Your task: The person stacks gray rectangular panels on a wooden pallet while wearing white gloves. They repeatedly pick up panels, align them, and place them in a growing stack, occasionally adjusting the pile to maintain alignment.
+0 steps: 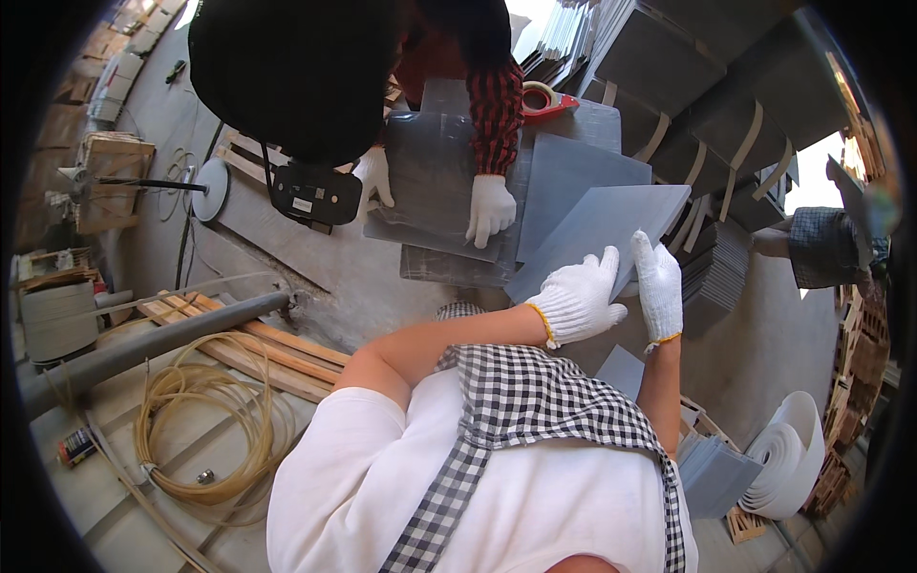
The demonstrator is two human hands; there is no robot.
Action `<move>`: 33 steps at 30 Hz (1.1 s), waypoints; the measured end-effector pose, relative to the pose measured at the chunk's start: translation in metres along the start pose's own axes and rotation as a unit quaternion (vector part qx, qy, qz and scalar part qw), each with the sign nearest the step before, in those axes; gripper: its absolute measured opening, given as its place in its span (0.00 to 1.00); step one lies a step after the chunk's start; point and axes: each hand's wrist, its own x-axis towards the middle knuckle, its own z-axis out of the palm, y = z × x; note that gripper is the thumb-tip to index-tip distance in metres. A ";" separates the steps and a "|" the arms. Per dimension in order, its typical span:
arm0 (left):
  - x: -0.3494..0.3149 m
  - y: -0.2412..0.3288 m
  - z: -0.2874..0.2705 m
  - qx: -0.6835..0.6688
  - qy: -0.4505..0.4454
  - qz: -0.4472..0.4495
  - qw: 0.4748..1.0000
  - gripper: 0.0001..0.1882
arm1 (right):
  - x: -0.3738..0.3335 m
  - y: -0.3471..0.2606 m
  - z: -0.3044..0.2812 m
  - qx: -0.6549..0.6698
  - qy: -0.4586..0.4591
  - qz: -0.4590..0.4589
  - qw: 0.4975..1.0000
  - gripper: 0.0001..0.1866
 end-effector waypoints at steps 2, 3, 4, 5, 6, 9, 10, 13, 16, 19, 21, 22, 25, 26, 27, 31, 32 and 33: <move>-0.006 0.007 -0.008 0.034 0.007 -0.029 0.999 0.37 | 0.004 0.014 -0.004 0.076 -0.050 0.023 0.996 0.27; -0.005 0.007 -0.006 0.062 0.048 -0.018 0.997 0.31 | 0.005 0.022 -0.001 0.158 -0.061 0.031 0.985 0.27; -0.002 0.005 -0.006 0.069 0.061 -0.021 0.996 0.29 | 0.006 0.028 0.001 0.240 -0.072 0.039 0.967 0.27; 0.000 0.002 -0.008 0.077 0.073 -0.024 0.994 0.27 | 0.010 0.033 -0.005 0.291 -0.158 0.084 0.940 0.29; 0.000 -0.001 -0.009 0.085 0.086 -0.026 0.992 0.26 | 0.009 0.037 0.000 0.317 -0.154 0.107 0.930 0.29; 0.003 -0.010 -0.009 0.061 0.128 -0.022 0.990 0.19 | 0.018 0.079 0.028 0.320 -0.151 0.162 0.921 0.34; 0.004 -0.014 -0.010 0.057 0.138 -0.025 0.989 0.18 | 0.024 0.093 0.038 0.216 -0.164 0.124 0.954 0.36; 0.010 -0.027 -0.019 0.053 0.183 -0.003 0.982 0.15 | 0.045 0.173 0.066 0.175 -0.208 0.099 0.957 0.39; 0.000 -0.036 -0.041 -0.010 0.215 0.016 0.976 0.16 | 0.040 0.162 0.079 0.255 -0.195 0.239 0.917 0.39; -0.004 -0.045 -0.058 -0.078 0.183 -0.003 0.980 0.18 | 0.050 0.187 0.080 0.373 -0.193 0.229 0.878 0.39; -0.015 -0.046 -0.069 -0.135 0.158 -0.019 0.978 0.20 | 0.049 0.213 0.056 0.426 -0.203 0.250 0.845 0.37; -0.021 -0.050 -0.074 -0.186 0.149 -0.024 0.971 0.20 | 0.047 0.222 0.045 0.450 -0.211 0.260 0.828 0.36; -0.033 -0.063 -0.086 -0.333 0.123 -0.043 0.934 0.21 | 0.048 0.260 0.000 0.524 -0.231 0.228 0.787 0.36; -0.034 -0.076 -0.085 -0.392 0.120 -0.040 0.911 0.20 | 0.050 0.263 -0.002 0.529 -0.223 0.202 0.793 0.37; -0.031 -0.088 -0.080 -0.426 0.135 -0.033 0.894 0.19 | 0.048 0.267 -0.007 0.535 -0.175 0.185 0.806 0.36; -0.024 -0.120 -0.066 -0.507 0.148 -0.022 0.849 0.18 | 0.020 0.196 -0.038 0.596 -0.127 0.156 0.777 0.26; -0.016 -0.123 -0.063 -0.510 0.148 -0.012 0.848 0.18 | 0.009 0.196 -0.049 0.593 -0.110 0.140 0.785 0.24; -0.017 -0.134 -0.062 -0.530 0.134 -0.015 0.837 0.17 | -0.001 0.187 -0.052 0.564 -0.093 0.160 0.805 0.21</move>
